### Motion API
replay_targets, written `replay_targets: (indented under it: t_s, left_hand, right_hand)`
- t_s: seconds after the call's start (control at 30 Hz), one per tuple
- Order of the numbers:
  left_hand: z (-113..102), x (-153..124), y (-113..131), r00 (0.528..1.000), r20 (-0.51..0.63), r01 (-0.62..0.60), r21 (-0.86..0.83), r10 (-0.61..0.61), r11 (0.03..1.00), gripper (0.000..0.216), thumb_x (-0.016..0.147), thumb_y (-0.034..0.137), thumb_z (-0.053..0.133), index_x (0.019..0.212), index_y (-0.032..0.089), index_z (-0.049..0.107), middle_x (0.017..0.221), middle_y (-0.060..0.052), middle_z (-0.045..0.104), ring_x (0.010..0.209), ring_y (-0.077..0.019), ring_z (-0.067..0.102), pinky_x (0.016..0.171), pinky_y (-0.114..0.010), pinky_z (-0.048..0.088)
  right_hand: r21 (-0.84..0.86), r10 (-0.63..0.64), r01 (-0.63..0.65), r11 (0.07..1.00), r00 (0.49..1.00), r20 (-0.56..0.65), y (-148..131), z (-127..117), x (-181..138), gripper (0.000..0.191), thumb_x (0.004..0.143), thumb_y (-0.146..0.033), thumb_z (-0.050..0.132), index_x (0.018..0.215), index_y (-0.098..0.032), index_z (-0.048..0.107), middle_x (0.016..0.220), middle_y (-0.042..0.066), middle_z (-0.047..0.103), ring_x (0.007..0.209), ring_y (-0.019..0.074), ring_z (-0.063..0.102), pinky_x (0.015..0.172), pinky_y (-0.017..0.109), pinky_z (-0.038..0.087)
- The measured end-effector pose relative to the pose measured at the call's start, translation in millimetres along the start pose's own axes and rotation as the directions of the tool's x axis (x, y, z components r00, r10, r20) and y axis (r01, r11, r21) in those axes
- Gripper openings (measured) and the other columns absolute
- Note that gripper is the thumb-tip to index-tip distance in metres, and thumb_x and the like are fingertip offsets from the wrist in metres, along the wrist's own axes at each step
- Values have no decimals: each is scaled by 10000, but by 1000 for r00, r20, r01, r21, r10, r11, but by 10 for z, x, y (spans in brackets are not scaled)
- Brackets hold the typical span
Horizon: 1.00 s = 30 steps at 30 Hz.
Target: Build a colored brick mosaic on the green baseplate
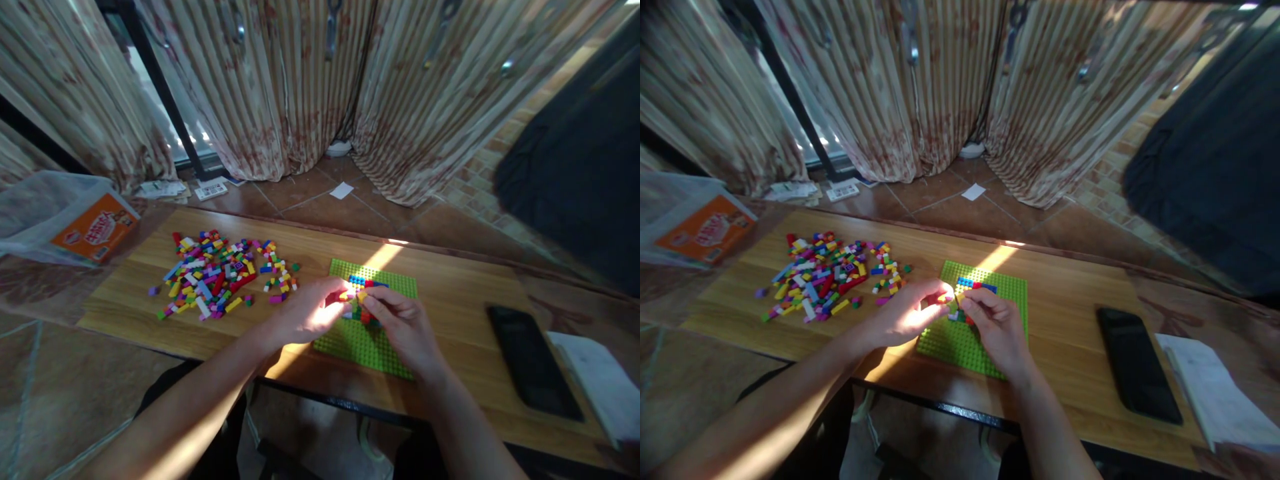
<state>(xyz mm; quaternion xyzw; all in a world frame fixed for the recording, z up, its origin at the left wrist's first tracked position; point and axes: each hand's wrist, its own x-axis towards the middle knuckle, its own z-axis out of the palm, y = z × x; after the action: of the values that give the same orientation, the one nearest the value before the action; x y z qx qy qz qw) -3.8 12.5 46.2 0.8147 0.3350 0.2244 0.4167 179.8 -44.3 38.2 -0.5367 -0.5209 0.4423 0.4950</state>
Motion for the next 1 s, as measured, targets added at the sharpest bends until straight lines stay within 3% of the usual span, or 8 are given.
replay_targets:
  t_s: [0.07,0.17,0.23,0.3,0.4,0.53,0.8,1.0]
  left_hand:
    - [-6,5,-1,1000,-20,-4,-9,4,1000,147,901,295,521,838,172,570,764,11,559,701,-114,497,633,-227,381]
    - [-3,21,-20,997,-68,34,-51,-38,998,141,884,295,541,846,167,586,753,11,569,694,-114,506,630,-230,383]
    - [3,34,-38,991,-103,76,-97,-86,992,142,874,282,540,873,156,606,744,5,584,678,-114,513,622,-233,389]
    - [10,45,-57,983,-131,114,-129,-131,985,159,861,276,545,897,144,626,732,-3,597,663,-115,518,615,-236,394]
    - [22,58,-82,974,-154,151,-123,-169,981,174,844,279,563,901,140,650,729,-9,618,657,-116,531,619,-239,402]
    - [40,62,-112,978,-136,144,-109,-158,984,166,846,276,567,886,143,658,766,-20,648,699,-125,564,645,-242,417]
    - [48,48,-153,984,-106,136,-48,-141,989,182,865,320,563,881,162,652,771,-17,654,714,-133,576,656,-242,429]
    - [23,42,-105,986,-76,144,-30,-146,989,178,861,318,559,865,165,651,771,-16,657,710,-132,575,644,-232,423]
  right_hand:
    - [40,23,-21,999,999,-30,-8,-57,9,142,800,-356,688,828,-229,744,759,-1,692,690,134,599,648,263,484]
    - [-5,5,-6,1000,982,-190,17,-207,39,141,766,-358,712,813,-229,748,718,-2,695,664,141,612,641,277,504]
    - [-109,-37,5,994,956,-293,43,-332,56,157,766,-363,703,802,-216,744,706,7,696,671,157,625,652,299,513]
    - [-274,-90,0,962,944,-317,65,-443,60,185,793,-372,674,822,-203,741,729,23,703,696,177,637,667,322,512]
    - [-504,-172,47,862,964,-204,85,-522,41,202,852,-367,618,865,-200,730,816,45,709,751,191,645,681,327,501]
    - [-626,-235,163,763,971,-33,111,-467,33,187,901,-329,572,886,-207,713,886,57,690,811,188,645,729,325,500]
    - [-760,-296,230,608,954,52,144,-349,84,183,921,-294,560,836,-189,683,898,71,655,838,203,619,759,339,493]
    - [-849,-331,295,439,931,152,171,-327,103,243,959,-258,466,844,-173,662,904,89,636,859,224,583,769,354,476]
